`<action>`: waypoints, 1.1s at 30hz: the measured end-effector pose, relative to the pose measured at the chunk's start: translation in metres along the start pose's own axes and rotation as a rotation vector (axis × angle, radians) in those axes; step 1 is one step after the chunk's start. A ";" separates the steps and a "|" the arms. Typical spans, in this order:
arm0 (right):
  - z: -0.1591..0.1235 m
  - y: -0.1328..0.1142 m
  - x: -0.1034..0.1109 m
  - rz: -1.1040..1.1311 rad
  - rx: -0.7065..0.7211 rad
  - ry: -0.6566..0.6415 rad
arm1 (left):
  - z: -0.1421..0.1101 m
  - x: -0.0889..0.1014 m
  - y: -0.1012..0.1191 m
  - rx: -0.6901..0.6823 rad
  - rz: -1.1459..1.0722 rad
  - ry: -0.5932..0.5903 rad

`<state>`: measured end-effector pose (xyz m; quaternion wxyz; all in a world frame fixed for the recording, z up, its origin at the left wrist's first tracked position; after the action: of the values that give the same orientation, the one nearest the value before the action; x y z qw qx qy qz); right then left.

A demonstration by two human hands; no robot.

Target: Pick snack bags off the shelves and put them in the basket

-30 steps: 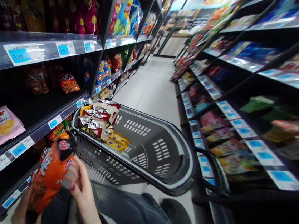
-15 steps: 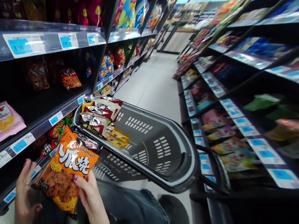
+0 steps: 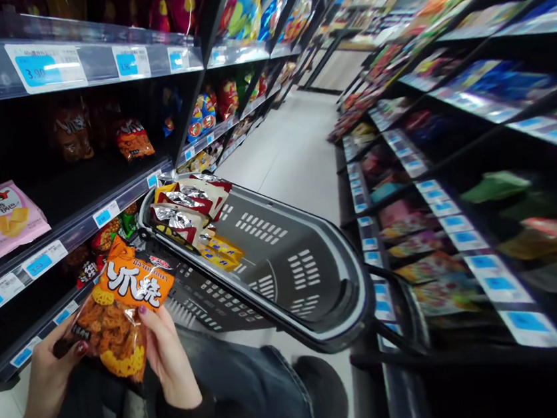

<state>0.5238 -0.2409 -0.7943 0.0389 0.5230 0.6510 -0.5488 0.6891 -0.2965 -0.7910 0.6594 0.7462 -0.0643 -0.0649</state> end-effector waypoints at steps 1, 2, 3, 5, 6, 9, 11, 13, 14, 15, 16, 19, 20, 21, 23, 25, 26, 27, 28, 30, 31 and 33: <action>0.003 0.002 -0.001 0.007 -0.032 0.000 | 0.002 -0.001 0.005 -0.019 0.045 0.017; 0.006 0.004 -0.001 0.009 -0.067 0.001 | 0.005 -0.003 0.010 -0.037 0.084 0.028; 0.009 0.007 -0.002 0.007 -0.102 -0.001 | 0.008 -0.005 0.014 -0.051 0.110 0.031; 0.015 0.013 -0.001 0.000 -0.163 -0.009 | 0.014 -0.009 0.018 -0.060 0.125 0.027; 0.017 0.015 -0.001 -0.002 -0.182 -0.013 | 0.016 -0.010 0.018 -0.054 0.121 0.029; 0.022 0.019 0.000 0.004 -0.194 -0.019 | 0.020 -0.012 0.014 -0.007 0.087 0.049; 0.023 0.019 0.001 0.004 -0.196 -0.016 | 0.020 -0.011 0.012 0.012 0.077 0.057; 0.023 0.018 0.001 -0.005 -0.194 -0.012 | 0.020 -0.012 0.012 0.011 0.081 0.053; 0.023 0.017 0.001 -0.015 -0.187 -0.012 | 0.020 -0.012 0.012 0.008 0.084 0.050; 0.022 0.016 0.001 -0.027 -0.179 -0.013 | 0.020 -0.012 0.012 0.006 0.086 0.049; 0.022 0.016 0.000 -0.038 -0.173 -0.017 | 0.019 -0.012 0.012 0.005 0.086 0.047; 0.022 0.015 0.000 -0.047 -0.134 -0.013 | 0.019 -0.012 0.009 -0.002 0.085 0.033; 0.022 0.014 0.001 -0.036 -0.098 -0.002 | 0.019 -0.012 0.007 -0.007 0.077 0.027; 0.021 0.013 0.002 -0.020 -0.051 0.012 | 0.018 -0.012 0.005 -0.004 0.057 0.018; 0.020 0.010 0.005 0.012 0.051 0.039 | 0.016 -0.012 0.000 0.037 -0.036 -0.008; 0.019 0.006 0.009 0.021 0.113 0.044 | 0.013 -0.013 -0.003 0.123 -0.181 -0.043; 0.018 0.005 0.010 0.014 0.127 0.036 | 0.012 -0.013 -0.005 0.173 -0.254 -0.063; 0.017 0.003 0.011 -0.001 0.132 0.021 | 0.010 -0.013 -0.006 0.218 -0.319 -0.076; 0.016 0.002 0.012 -0.020 0.133 0.003 | 0.008 -0.014 -0.007 0.255 -0.370 -0.078; 0.014 0.000 0.012 -0.065 0.131 -0.037 | 0.006 -0.013 -0.010 0.308 -0.431 -0.057; 0.013 0.000 0.012 -0.085 0.132 -0.053 | 0.005 -0.012 -0.012 0.325 -0.448 -0.042; 0.012 -0.001 0.010 -0.117 0.142 -0.079 | 0.005 -0.010 -0.017 0.344 -0.470 -0.025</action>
<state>0.5125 -0.2436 -0.8051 -0.0049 0.4635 0.6380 -0.6149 0.6783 -0.2973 -0.8084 0.4890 0.8407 0.0923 -0.2134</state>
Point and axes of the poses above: each hand's wrist, its own z-axis towards the middle knuckle, its own x-axis out of the back of the hand, y = z × x, the point moved 3 cm from there along z, towards the middle knuckle, and after that the axes turned 12 degrees about y, right-handed, at the moved point
